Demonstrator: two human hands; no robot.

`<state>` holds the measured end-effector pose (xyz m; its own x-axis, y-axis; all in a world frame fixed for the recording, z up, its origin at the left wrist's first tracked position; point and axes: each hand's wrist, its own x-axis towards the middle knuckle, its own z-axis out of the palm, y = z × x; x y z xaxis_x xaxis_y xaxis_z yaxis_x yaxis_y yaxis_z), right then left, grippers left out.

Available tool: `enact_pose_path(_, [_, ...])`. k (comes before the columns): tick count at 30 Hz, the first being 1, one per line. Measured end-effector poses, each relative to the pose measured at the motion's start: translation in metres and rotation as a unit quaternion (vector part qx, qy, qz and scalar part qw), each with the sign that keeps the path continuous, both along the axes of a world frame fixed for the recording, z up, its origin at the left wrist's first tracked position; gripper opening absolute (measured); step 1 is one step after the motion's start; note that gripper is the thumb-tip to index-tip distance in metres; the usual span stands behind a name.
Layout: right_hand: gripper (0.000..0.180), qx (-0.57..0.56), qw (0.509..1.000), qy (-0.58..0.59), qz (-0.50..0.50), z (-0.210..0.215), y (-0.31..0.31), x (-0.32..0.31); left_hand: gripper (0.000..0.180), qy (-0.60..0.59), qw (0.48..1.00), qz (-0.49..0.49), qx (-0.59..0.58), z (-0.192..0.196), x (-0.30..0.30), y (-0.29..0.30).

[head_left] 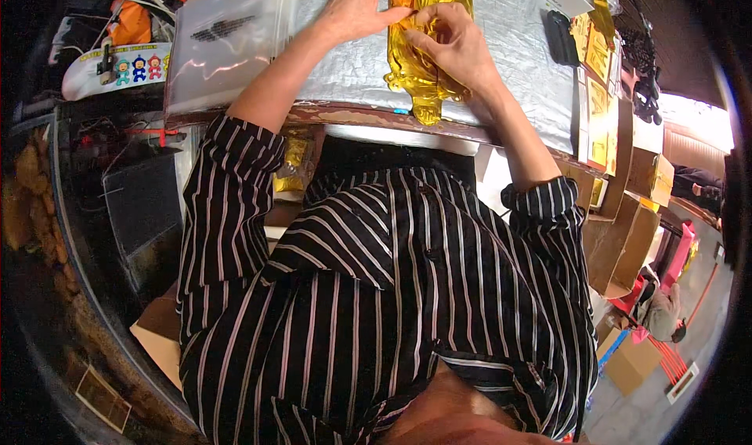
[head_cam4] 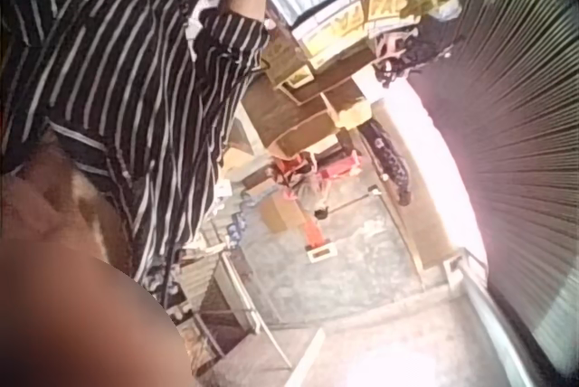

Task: The person folds a large gold foil balloon by hand on a workspace table.

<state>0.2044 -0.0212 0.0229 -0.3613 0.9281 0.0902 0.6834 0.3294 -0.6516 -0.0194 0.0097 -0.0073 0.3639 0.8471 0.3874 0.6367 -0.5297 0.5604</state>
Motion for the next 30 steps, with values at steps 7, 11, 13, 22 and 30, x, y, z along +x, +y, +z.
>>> enact_pose_path(7, [0.038, 0.078, 0.974, 0.078, 0.199, -0.003, 0.005, 0.025, 0.042, -0.004, 1.000, -0.002, -0.016, 0.007, 0.002, -0.002])
enact_pose_path(11, [0.040, 0.173, 0.967, -0.029, 0.186, -0.003, -0.001, 0.027, 0.041, -0.072, 0.996, -0.017, -0.054, 0.031, 0.009, -0.010])
enact_pose_path(13, [0.041, 0.181, 0.963, -0.058, 0.189, 0.001, -0.005, 0.025, 0.043, -0.070, 0.995, -0.017, -0.065, 0.033, 0.008, -0.011])
enact_pose_path(22, [0.049, 0.193, 0.950, -0.146, 0.199, 0.008, -0.021, 0.030, 0.045, -0.064, 0.997, -0.024, -0.046, 0.032, 0.007, -0.010])
enact_pose_path(30, [0.053, 0.193, 0.950, -0.149, 0.196, 0.008, -0.036, 0.031, 0.041, -0.012, 0.999, -0.031, -0.027, 0.014, 0.004, -0.003])
